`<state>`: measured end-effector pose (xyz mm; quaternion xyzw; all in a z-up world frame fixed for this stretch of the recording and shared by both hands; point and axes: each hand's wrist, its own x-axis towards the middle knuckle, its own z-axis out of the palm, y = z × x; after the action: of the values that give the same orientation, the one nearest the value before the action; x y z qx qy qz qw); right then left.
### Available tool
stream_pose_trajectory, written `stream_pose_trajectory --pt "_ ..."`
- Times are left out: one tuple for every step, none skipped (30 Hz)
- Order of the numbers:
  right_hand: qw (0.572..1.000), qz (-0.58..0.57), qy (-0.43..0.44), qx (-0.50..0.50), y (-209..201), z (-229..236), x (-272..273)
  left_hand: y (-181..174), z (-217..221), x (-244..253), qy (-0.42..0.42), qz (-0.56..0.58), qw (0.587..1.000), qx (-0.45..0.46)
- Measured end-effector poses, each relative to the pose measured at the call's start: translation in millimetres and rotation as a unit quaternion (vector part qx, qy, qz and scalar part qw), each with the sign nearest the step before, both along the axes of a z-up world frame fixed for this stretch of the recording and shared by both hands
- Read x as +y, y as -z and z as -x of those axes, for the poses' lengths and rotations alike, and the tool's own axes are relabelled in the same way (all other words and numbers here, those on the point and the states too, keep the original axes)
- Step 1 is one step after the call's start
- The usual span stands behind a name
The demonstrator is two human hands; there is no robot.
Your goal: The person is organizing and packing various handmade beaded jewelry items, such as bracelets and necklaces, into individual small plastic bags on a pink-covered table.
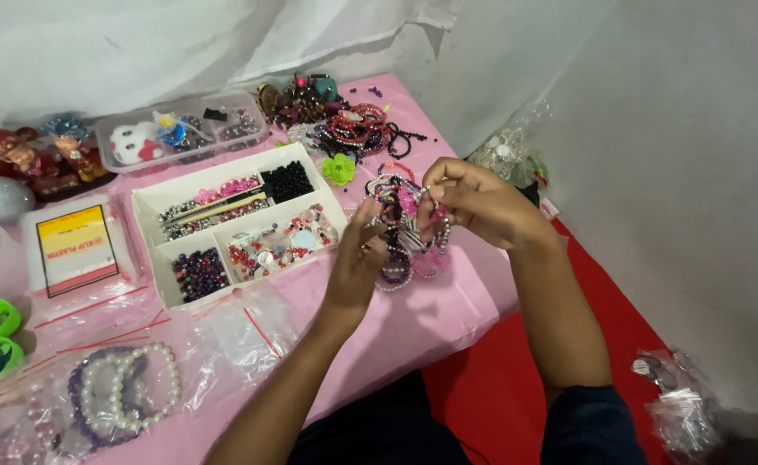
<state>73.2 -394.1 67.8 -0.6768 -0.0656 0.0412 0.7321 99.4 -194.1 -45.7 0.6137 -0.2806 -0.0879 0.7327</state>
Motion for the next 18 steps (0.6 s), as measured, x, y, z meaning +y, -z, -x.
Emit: stream_pose_trajectory --pt "1.0 0.0 0.0 -0.002 7.1 -2.5 -6.1 -3.5 3.1 0.6 0.0 0.0 1.0 -0.002" --pt "0.999 -0.043 -0.013 0.012 14.3 -5.5 -12.0 -6.9 5.8 1.3 0.051 0.021 0.998 0.013" --pt "0.996 -0.085 -0.028 0.027 21.5 -9.0 -17.6 -10.1 8.7 2.4 0.1 0.042 0.994 0.028" --pt "0.996 -0.084 -0.029 0.026 22.9 -10.9 -20.2 -10.0 9.1 3.3 0.099 0.042 0.994 0.026" --pt "0.99 -0.124 -0.054 0.038 24.5 -12.9 -22.8 -9.7 9.9 4.2 0.154 0.039 0.982 0.103" --pt "0.982 -0.164 -0.08 0.051 26.2 -15.2 -25.4 -9.3 10.5 5.0 0.208 0.035 0.961 0.179" --pt "0.982 -0.163 -0.081 0.051 39.7 -22.9 -37.7 -6.0 10.9 3.4 0.207 0.036 0.961 0.178" --pt "0.973 -0.203 -0.091 0.063 53.2 -31.0 -50.2 -2.9 11.1 1.6 0.2 0.08 0.949 0.232" --pt "0.962 -0.242 -0.102 0.074 66.2 -39.6 -63.2 -0.1 10.9 -0.7 0.192 0.123 0.932 0.283" --pt "0.962 -0.241 -0.103 0.074 67.7 -39.6 -66.0 0.0 9.2 0.7 0.191 0.124 0.932 0.282" --pt "0.953 -0.273 -0.105 0.08 69.7 -39.6 -68.4 0.3 7.7 2.6 0.168 0.155 0.924 0.305" --pt "0.943 -0.304 -0.107 0.086 71.6 -39.5 -70.8 0.5 6.3 4.5 0.146 0.186 0.915 0.326" --pt "0.943 -0.303 -0.109 0.085 74.8 -35.5 -68.7 4.4 -3.1 4.7 0.144 0.187 0.916 0.324" --pt "0.933 -0.334 -0.103 0.083 77.9 -31.2 -66.5 8.1 -12.2 5.2 0.134 0.212 0.914 0.32" --pt "0.923 -0.364 -0.098 0.08 81.0 -27.8 -63.2 11.6 -21.4 7.0 0.122 0.236 0.911 0.314" --pt "0.923 -0.363 -0.102 0.079 84.6 -22.1 -59.0 13.3 -24.5 7.1 0.119 0.237 0.913 0.311" --pt "0.922 -0.369 -0.099 0.069 89.3 -16.4 -53.8 15.5 -27.1 8.4 0.133 0.263 0.901 0.318" --pt "0.92 -0.375 -0.096 0.058 94.0 -10.9 -48.8 17.7 -29.7 9.8 0.147 0.289 0.888 0.325"
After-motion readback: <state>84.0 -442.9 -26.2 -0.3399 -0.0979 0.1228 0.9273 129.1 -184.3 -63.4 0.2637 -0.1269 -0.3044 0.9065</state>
